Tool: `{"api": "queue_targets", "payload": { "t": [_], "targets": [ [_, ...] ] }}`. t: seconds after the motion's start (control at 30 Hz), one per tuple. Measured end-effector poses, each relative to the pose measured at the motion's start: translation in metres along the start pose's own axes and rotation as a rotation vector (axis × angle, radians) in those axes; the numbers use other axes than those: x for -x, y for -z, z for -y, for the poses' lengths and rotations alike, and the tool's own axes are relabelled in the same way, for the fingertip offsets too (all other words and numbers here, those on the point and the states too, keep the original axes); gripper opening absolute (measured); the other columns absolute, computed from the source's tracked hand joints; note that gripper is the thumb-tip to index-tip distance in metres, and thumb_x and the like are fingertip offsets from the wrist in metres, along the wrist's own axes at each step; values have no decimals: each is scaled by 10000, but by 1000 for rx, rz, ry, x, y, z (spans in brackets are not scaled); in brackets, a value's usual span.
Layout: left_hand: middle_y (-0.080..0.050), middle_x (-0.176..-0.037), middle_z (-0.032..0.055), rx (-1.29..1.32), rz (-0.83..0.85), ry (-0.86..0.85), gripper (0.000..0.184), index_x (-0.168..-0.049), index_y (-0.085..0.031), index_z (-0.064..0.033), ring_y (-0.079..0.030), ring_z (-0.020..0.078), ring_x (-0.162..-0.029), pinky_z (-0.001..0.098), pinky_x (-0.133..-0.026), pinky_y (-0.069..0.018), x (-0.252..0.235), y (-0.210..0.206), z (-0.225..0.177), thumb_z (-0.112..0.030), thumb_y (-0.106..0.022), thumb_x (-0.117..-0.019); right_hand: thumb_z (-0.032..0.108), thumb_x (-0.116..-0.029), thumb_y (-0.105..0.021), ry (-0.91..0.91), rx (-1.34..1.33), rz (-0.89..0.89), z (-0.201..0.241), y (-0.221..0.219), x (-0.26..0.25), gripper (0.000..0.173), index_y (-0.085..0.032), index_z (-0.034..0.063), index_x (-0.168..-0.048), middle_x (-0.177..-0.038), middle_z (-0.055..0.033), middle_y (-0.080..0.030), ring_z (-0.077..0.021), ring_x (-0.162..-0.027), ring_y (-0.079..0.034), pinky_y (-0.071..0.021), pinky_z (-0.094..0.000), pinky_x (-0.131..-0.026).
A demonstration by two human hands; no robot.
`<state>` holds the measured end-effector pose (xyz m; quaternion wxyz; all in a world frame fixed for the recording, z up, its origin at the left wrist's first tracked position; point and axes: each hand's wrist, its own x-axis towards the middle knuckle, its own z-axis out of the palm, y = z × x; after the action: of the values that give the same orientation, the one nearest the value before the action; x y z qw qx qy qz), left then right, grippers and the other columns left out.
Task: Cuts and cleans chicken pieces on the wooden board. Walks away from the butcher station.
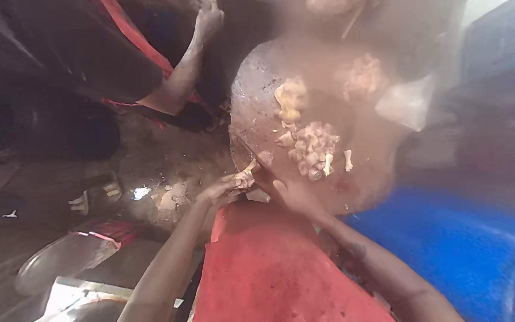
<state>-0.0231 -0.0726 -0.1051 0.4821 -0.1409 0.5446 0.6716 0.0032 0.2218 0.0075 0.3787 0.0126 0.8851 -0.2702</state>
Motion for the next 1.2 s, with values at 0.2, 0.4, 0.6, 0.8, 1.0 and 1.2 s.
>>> {"api": "queue_targets", "payload": {
  "t": [0.2,0.4,0.6,0.8,1.0,1.2],
  "targets": [
    [-684,-874,-28,79,-37,88,240,-1212,-607,-117,-643,62,-741,235,-695,-561,8,-7,-1,-260,-534,-1034,512,-1090,-295,168,-218,118,2,-16,12,579,-622,67,-1265,-952,-137,-674,-277,-887,-673,-547,-524,-828],
    [-647,-1299,121,-728,-428,-148,540,-1377,-601,-98,-633,235,-1185,450,-1022,-519,46,-92,-72,-414,-710,-954,304,-1130,-224,-51,-395,31,-46,-8,12,522,-613,-41,-1175,-875,-148,-640,-236,-758,-630,-552,-435,-737],
    [-510,-1489,183,-1250,-339,-314,504,-1499,-523,-172,-513,379,-1353,549,-1100,-450,-6,-140,-50,-365,-552,-1035,363,-1068,-305,11,-495,-449,-52,-16,41,516,-624,-38,-1124,-782,-57,-583,-130,-693,-566,-521,-336,-667],
    [-699,-1043,149,-802,-470,-72,455,-1341,-568,-73,-695,297,-939,542,-871,-562,-18,-109,-71,-410,-577,-1036,356,-1126,-246,-122,-495,-68,-67,-35,58,539,-630,-18,-1179,-933,-153,-642,-251,-839,-633,-541,-463,-801],
    [-732,-945,148,-214,-293,80,313,-1262,-510,11,-746,202,-776,329,-697,-621,-23,-126,-56,-251,-479,-1095,527,-1070,-301,212,-532,-352,-16,6,60,624,-624,-2,-1138,-727,-24,-564,-133,-635,-560,-526,-341,-623],
    [-733,-939,150,-205,-297,49,318,-1239,-527,33,-746,210,-780,345,-715,-623,-21,-124,-54,-243,-522,-1081,426,-1106,-324,116,-418,-174,-11,-19,31,525,-597,11,-1277,-950,-143,-670,-239,-859,-669,-562,-458,-814]
  ]
}}
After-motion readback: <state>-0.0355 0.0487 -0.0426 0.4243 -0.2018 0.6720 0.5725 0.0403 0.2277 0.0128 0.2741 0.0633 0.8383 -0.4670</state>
